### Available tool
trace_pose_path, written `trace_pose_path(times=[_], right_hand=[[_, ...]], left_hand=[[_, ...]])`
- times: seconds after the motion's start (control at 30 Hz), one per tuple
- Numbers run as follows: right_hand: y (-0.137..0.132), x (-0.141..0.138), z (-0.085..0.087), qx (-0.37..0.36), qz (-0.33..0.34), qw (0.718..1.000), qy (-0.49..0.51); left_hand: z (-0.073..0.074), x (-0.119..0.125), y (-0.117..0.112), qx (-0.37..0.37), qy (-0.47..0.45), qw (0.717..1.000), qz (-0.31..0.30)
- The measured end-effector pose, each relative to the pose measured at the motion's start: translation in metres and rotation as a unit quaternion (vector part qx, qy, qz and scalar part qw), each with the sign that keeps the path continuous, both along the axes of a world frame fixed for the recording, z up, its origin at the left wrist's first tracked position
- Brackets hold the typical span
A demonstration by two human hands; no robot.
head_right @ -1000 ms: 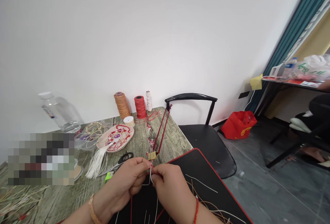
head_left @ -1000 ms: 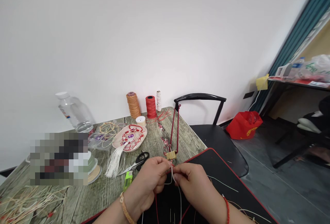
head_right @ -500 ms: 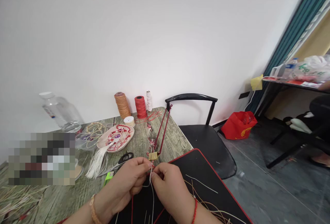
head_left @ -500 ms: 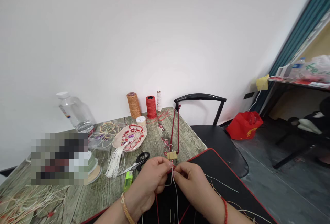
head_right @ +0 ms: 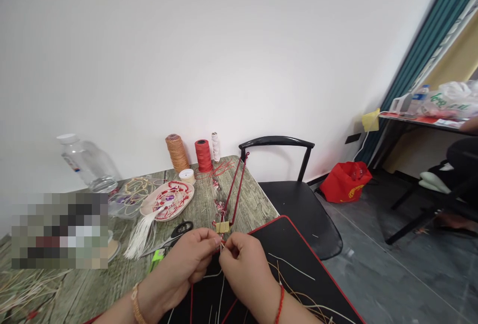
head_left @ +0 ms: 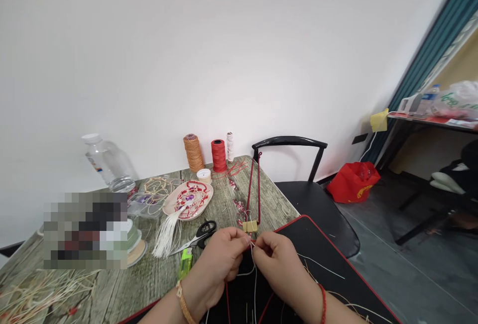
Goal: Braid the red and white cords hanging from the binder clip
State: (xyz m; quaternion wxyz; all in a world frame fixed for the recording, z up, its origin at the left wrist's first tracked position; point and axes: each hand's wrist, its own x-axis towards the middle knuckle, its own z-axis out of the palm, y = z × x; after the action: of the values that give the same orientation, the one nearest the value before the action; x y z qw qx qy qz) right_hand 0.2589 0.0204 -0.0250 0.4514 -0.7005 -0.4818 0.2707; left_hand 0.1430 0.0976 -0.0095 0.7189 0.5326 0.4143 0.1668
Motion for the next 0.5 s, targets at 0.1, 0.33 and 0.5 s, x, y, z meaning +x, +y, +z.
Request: trace_pose_path(times=[0.1,0.33,0.5], right_hand=[[0.0004,0.0013,0.0055,-0.029,0.001,0.999,0.029],[0.0006,0.0045,0.0053,-0.026,-0.003,0.999,0.023],[-0.0043,0.0052,0.0073,0.068,-0.044,0.994,-0.076]], left_hand=[[-0.003,0.0017,0.0012,0.029,-0.001,1.0,0.008],[-0.0091,0.0027,0.0029,0.067,-0.004,0.997,0.024],[-0.0073,0.0001,0.003,0.056,0.006,0.998,0.027]])
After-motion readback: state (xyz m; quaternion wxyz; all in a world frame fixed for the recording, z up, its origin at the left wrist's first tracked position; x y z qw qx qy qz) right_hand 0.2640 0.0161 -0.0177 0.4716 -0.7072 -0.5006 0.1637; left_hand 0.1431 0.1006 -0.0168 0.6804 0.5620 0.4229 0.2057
